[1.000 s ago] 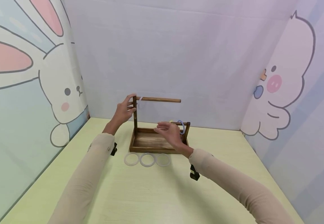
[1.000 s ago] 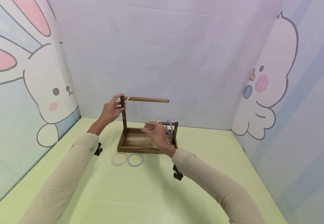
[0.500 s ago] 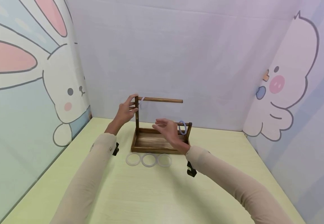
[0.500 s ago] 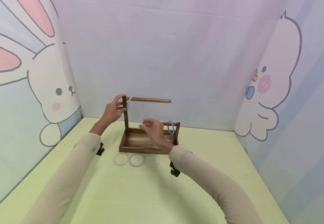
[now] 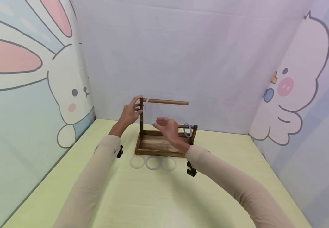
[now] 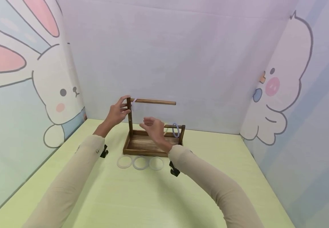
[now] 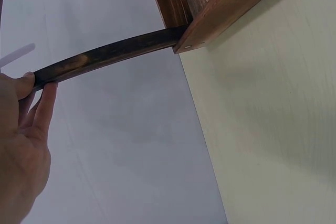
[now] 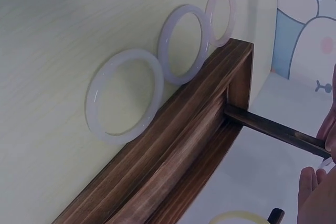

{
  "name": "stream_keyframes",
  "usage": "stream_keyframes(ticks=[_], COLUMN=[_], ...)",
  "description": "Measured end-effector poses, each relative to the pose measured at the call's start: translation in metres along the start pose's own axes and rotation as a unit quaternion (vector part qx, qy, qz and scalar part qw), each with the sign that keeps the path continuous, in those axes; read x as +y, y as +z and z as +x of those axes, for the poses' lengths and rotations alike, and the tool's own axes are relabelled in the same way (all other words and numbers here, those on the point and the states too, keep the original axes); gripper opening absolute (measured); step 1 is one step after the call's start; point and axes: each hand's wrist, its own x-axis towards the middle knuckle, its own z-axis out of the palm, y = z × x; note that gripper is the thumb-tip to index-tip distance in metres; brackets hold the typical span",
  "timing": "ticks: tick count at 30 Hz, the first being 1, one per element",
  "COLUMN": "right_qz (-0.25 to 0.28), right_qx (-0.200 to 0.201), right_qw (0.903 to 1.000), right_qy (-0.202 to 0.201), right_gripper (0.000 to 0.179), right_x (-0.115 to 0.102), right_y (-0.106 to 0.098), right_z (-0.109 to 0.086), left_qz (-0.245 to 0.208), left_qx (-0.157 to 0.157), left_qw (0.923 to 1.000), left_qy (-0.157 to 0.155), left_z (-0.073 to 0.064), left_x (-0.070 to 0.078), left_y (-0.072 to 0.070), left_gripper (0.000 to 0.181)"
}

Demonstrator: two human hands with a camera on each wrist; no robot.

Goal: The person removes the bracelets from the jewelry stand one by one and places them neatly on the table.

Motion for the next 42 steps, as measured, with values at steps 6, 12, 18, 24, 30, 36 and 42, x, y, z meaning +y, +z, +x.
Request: stream_keyframes(ticks=[6, 12, 18, 24, 30, 36, 42], right_qz=[0.015, 0.004, 0.002, 0.007, 0.000, 0.001, -0.001], right_qx=[0.003, 0.014, 0.023, 0.031, 0.047, 0.043, 0.052], right_qw=[0.9999, 0.9999, 0.9995, 0.9992, 0.9982, 0.9982, 0.9973], right_qy=[0.003, -0.007, -0.023, -0.025, -0.036, -0.040, -0.053], right_gripper=[0.035, 0.036, 0.036, 0.036, 0.037, 0.036, 0.035], right_x=[-0.003, -0.004, -0.006, -0.003, -0.004, -0.006, -0.007], right_y=[0.007, 0.010, 0.014, 0.023, 0.029, 0.034, 0.038], right_z=[0.007, 0.016, 0.025, 0.031, 0.037, 0.043, 0.048], left_qz=[0.002, 0.004, 0.008, 0.004, 0.002, 0.004, 0.003], left_qx=[-0.003, -0.003, 0.000, -0.001, -0.003, -0.002, -0.007], left_qw=[1.0000, 1.0000, 0.9999, 0.9999, 0.9999, 1.0000, 1.0000], left_qy=[-0.001, 0.004, 0.015, 0.009, 0.012, 0.006, 0.001], left_z=[-0.001, 0.001, 0.002, 0.001, 0.001, 0.001, 0.001], left_x=[-0.001, -0.001, 0.000, -0.001, -0.002, -0.001, 0.000], left_y=[0.000, 0.000, -0.001, 0.000, 0.001, 0.000, 0.000], left_gripper=[0.072, 0.072, 0.072, 0.072, 0.073, 0.072, 0.072])
